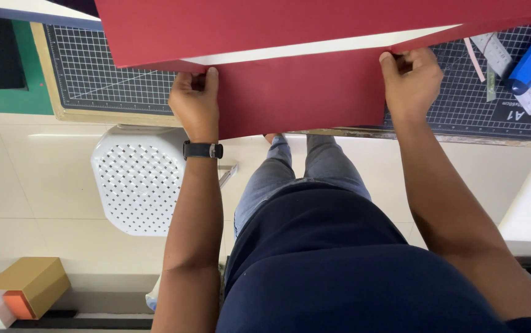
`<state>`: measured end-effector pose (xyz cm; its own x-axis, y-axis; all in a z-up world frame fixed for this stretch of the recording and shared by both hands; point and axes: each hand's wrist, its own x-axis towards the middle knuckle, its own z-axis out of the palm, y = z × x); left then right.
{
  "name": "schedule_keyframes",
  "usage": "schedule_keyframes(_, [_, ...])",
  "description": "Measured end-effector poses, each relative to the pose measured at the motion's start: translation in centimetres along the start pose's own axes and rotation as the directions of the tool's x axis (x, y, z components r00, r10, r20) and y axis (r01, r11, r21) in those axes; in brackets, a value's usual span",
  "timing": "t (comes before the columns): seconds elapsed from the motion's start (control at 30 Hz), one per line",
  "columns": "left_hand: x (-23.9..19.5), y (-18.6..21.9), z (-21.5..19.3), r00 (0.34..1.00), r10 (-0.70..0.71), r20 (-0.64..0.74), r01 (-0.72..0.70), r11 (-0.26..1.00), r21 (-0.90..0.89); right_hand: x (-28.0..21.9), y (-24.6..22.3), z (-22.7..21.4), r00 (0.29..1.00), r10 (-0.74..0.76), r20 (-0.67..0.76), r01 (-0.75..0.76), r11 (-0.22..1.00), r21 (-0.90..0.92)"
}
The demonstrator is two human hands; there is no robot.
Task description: The person measures and cuts a red cardstock piece to fit the side of a white paper box, then applies glue to the box edge and adheres the red piece. They smooth the seam with a white tool to secure the attachment.
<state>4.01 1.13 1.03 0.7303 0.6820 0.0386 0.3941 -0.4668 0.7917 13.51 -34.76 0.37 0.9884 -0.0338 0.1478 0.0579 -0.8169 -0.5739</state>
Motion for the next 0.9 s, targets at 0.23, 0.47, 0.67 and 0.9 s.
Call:
schedule_keyframes(0.23, [-1.1, -0.3, 1.0, 0.999, -0.032, 0.003, 0.032, 0.997, 0.068, 2.2, 1.5, -0.1, 0.999, -0.028, -0.015, 0.027, 0.998, -0.062])
schedule_keyframes(0.47, [-1.9, -0.3, 2.0, 0.998, -0.067, -0.003, 0.066, 0.981, 0.184, 3.4, 2.6, 1.1, 0.988, -0.098, -0.121, 0.076, 0.982, -0.175])
schedule_keyframes(0.67, [-2.1, -1.4, 2.2, 0.997, -0.076, 0.016, 0.071, 0.977, 0.203, 3.3, 2.5, 1.5, 0.981, -0.118, -0.154, 0.09, 0.98, -0.18])
schedule_keyframes(0.9, [-2.0, -1.2, 2.6, 0.995, -0.104, 0.007, 0.1, 0.971, 0.219, 3.3, 3.8, 2.2, 0.989, -0.033, -0.142, 0.011, 0.987, -0.158])
